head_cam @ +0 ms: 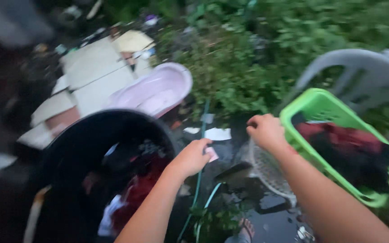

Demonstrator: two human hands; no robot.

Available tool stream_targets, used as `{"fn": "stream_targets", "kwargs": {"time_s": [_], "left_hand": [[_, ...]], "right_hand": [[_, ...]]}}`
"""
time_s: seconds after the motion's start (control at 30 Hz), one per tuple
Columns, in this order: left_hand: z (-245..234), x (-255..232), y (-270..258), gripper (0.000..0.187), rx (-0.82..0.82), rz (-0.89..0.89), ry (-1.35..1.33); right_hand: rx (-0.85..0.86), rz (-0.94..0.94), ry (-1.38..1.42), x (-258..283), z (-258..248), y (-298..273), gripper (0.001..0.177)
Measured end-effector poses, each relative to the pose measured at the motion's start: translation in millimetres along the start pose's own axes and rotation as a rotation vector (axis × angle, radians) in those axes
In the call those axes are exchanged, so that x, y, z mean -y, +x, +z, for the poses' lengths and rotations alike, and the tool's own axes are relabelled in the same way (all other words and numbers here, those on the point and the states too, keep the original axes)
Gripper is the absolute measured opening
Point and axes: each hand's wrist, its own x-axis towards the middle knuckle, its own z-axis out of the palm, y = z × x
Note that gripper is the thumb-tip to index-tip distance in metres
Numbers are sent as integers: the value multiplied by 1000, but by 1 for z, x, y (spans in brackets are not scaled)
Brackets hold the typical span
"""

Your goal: Hand-washing and sorting clothes in a bucket and laundry basket.

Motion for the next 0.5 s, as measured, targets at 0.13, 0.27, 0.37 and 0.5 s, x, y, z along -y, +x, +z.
{"fn": "stream_targets", "kwargs": {"time_s": [0.13, 0.27, 0.37, 0.5], "left_hand": [[27, -68, 48, 43, 64, 187, -52], [54, -120, 76, 41, 119, 275, -92], [80, -138, 95, 42, 172, 303, -116], [106, -153, 113, 42, 221, 303, -73]], "right_hand": [[-84, 270, -39, -99, -56, 0, 35], [22, 506, -126, -143, -118, -25, 67], [225, 549, -252, -178, -130, -44, 98], [384, 375, -422, -197, -131, -57, 114]]}}
